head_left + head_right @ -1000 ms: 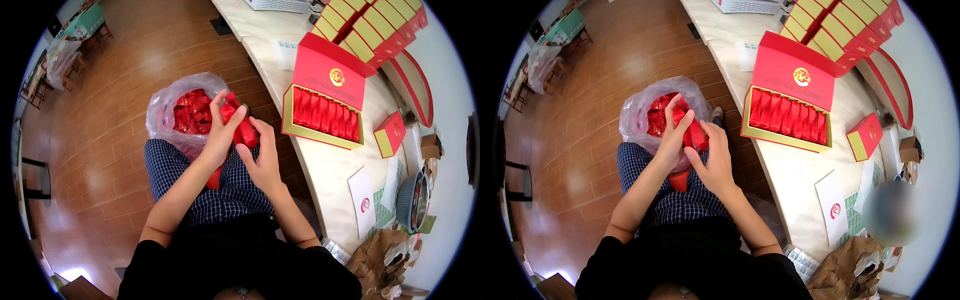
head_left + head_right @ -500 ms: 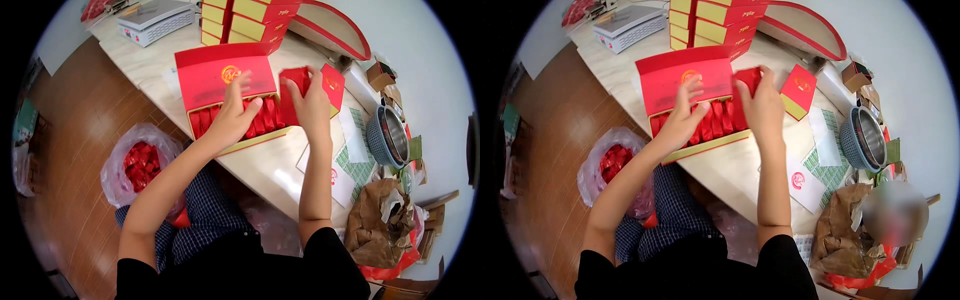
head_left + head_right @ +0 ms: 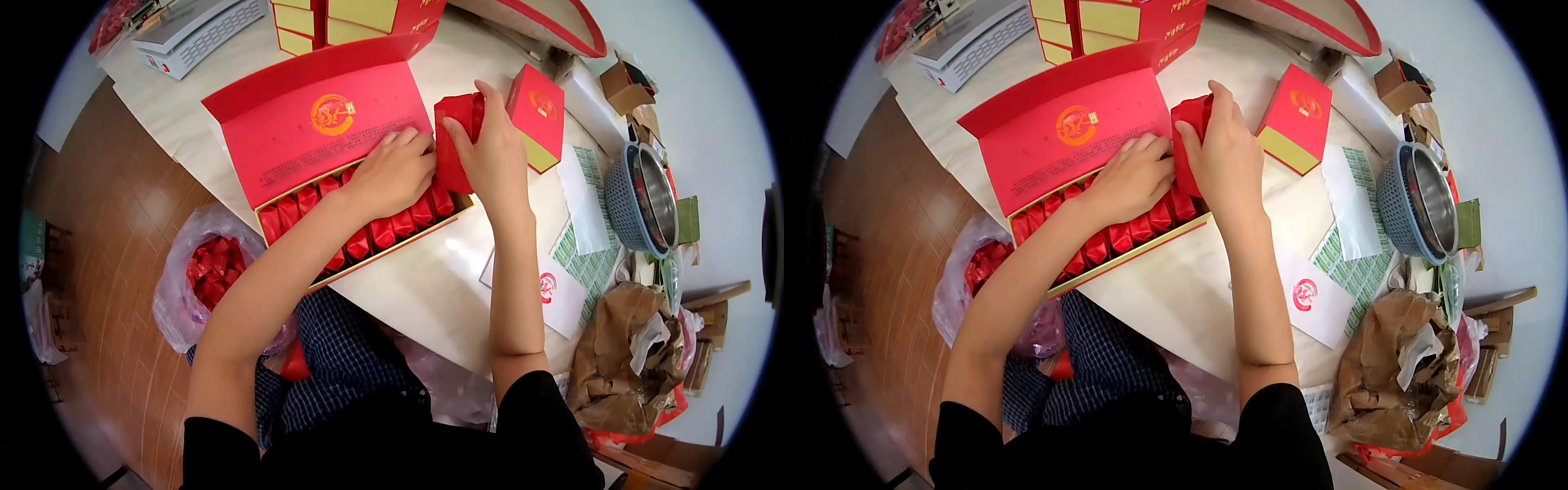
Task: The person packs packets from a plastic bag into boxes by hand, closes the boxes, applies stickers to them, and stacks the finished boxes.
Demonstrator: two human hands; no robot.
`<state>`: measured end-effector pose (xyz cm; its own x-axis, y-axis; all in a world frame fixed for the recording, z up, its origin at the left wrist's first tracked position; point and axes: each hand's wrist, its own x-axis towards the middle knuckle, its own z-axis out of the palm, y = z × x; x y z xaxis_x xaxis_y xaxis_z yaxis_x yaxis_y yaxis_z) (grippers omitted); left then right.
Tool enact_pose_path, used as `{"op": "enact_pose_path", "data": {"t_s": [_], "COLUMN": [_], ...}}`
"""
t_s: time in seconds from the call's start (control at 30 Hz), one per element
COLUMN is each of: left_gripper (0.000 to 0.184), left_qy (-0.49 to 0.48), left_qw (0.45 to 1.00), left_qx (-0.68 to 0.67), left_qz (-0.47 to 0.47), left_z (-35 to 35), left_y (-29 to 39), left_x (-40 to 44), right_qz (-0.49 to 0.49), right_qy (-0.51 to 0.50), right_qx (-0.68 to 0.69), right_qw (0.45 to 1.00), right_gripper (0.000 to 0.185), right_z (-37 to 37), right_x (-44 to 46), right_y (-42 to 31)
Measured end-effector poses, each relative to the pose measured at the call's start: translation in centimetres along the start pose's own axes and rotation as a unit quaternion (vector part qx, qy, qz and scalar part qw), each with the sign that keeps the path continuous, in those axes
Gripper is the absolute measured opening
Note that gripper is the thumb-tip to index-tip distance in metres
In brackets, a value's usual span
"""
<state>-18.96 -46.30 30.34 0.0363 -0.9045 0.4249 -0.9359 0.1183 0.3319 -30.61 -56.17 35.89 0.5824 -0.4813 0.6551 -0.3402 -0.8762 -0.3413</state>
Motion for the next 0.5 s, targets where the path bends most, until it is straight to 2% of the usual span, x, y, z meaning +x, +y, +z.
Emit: {"op": "enact_pose_path", "data": {"t_s": [0.1, 0.3, 0.4, 0.5], "left_gripper": [0.014, 0.016, 0.017, 0.017], "left_qy": [0.003, 0.001, 0.005, 0.006], "left_qw": [0.999, 0.999, 0.999, 1.000], "left_qx": [-0.032, -0.050, -0.034, -0.023], "left_qz": [0.001, 0.007, -0.001, -0.015], "left_z": [-0.1, -0.2, -0.3, -0.4], "left_y": [-0.4, -0.6, -0.7, -0.9], "left_x": [-0.3, -0.5, -0.6, -0.7], "right_qz": [0.040, -0.026, -0.023, -0.014], "right_qy": [-0.043, -0.074, -0.082, -0.132], "right_qx": [0.014, -0.011, -0.022, -0.028], "right_qw": [0.998, 0.997, 0.996, 0.991], "right_gripper": [0.052, 0.055, 0.051, 0.043], "right_z": [0.1, 0.7, 1.1, 1.4], "right_x": [0.0, -0.4, -0.8, -0.9], "right_y": [0.1, 0.1, -0.7, -0.7]}}
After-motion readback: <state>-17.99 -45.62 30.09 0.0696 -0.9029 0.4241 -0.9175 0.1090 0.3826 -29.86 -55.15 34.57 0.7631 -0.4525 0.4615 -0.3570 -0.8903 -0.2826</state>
